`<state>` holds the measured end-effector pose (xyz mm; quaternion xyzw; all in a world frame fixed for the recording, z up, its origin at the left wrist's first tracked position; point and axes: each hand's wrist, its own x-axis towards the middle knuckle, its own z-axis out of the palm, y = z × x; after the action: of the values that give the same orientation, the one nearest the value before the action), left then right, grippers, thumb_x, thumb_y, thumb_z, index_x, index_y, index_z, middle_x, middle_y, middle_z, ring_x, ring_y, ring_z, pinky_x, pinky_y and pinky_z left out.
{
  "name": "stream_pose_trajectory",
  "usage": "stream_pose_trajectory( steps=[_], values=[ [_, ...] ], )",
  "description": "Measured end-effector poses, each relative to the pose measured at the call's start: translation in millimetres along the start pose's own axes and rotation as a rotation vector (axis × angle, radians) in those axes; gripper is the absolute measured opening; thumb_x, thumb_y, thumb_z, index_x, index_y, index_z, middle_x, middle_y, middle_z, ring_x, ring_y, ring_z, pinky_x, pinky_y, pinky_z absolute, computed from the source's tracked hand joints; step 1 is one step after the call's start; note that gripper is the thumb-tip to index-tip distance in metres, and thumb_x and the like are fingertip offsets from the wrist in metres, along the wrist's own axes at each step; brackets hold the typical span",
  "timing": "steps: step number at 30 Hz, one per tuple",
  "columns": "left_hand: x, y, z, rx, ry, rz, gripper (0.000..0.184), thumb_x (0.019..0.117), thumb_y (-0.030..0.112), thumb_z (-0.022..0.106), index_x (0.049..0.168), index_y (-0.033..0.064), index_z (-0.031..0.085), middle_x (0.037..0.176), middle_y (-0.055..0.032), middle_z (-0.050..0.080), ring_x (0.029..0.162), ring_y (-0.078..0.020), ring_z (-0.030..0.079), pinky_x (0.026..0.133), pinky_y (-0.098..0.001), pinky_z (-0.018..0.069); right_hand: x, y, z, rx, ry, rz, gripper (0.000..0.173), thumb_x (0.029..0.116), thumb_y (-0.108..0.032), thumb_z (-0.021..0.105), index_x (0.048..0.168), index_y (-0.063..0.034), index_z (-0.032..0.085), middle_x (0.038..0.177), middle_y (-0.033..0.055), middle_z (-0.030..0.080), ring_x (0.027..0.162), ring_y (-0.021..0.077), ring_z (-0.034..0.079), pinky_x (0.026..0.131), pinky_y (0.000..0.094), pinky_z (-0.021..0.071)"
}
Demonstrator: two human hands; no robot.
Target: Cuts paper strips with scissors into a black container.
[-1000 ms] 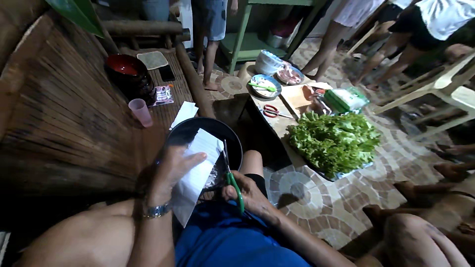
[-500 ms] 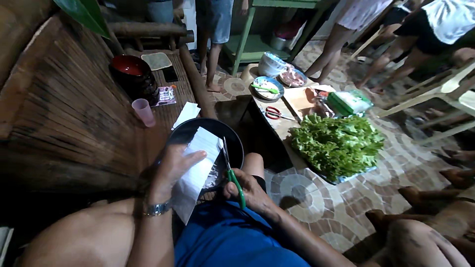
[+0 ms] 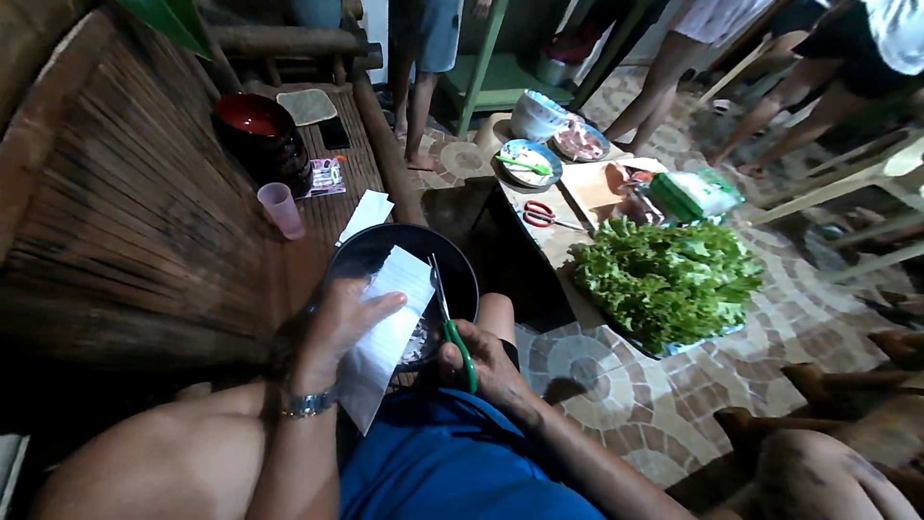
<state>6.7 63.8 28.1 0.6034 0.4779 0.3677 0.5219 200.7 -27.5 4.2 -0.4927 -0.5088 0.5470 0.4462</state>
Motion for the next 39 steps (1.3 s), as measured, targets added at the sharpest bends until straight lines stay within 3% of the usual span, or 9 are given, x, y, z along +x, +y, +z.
stream_pose_trajectory(
  steps=[9,14,18,39],
  values=[
    [0.5,0.4,0.3,-0.010,0.016,-0.074,0.008,0.0880,0.003,0.076,0.084,0.0053,0.070,0.065,0.0029,0.069,0.055,0.0001,0.063,0.053,-0.0177,0.0534,2.8,1.6,-0.4,0.076,0.001,0.040,0.014,0.0953,-0.020,0.065,0.098,-0.0065,0.062,0.064,-0.0126,0.059,0.053,-0.0032,0.056,0.053,0.0151,0.0499],
    [1.6,-1.5,-0.1,-0.019,0.051,-0.069,0.008,0.0887,0.002,0.075,0.085,0.0052,0.069,0.068,0.0033,0.069,0.057,0.0006,0.064,0.055,-0.0182,0.0543,-1.0,3.6,-5.0,0.019,-0.105,0.061,0.030,0.0978,-0.029,0.060,0.109,-0.0017,0.058,0.072,-0.0110,0.059,0.064,-0.0028,0.058,0.063,0.0170,0.0512],
    [1.1,0.5,1.0,-0.032,0.054,-0.089,0.008,0.0882,0.002,0.076,0.085,0.0059,0.070,0.068,0.0029,0.070,0.057,0.0001,0.064,0.054,-0.0184,0.0545,-2.8,4.4,-6.9,-0.039,-0.109,0.047,0.039,0.0971,-0.035,0.061,0.112,0.0012,0.058,0.074,-0.0102,0.060,0.066,-0.0029,0.058,0.065,0.0173,0.0507],
    [1.4,-3.9,0.6,-0.081,0.014,-0.033,0.010,0.0872,-0.001,0.075,0.084,0.0064,0.070,0.067,0.0040,0.070,0.056,0.0008,0.064,0.054,-0.0178,0.0547,-0.9,1.6,-2.5,0.029,-0.075,0.044,0.029,0.0984,-0.029,0.061,0.108,-0.0020,0.059,0.073,-0.0110,0.059,0.063,-0.0027,0.058,0.061,0.0167,0.0515]
  ],
)
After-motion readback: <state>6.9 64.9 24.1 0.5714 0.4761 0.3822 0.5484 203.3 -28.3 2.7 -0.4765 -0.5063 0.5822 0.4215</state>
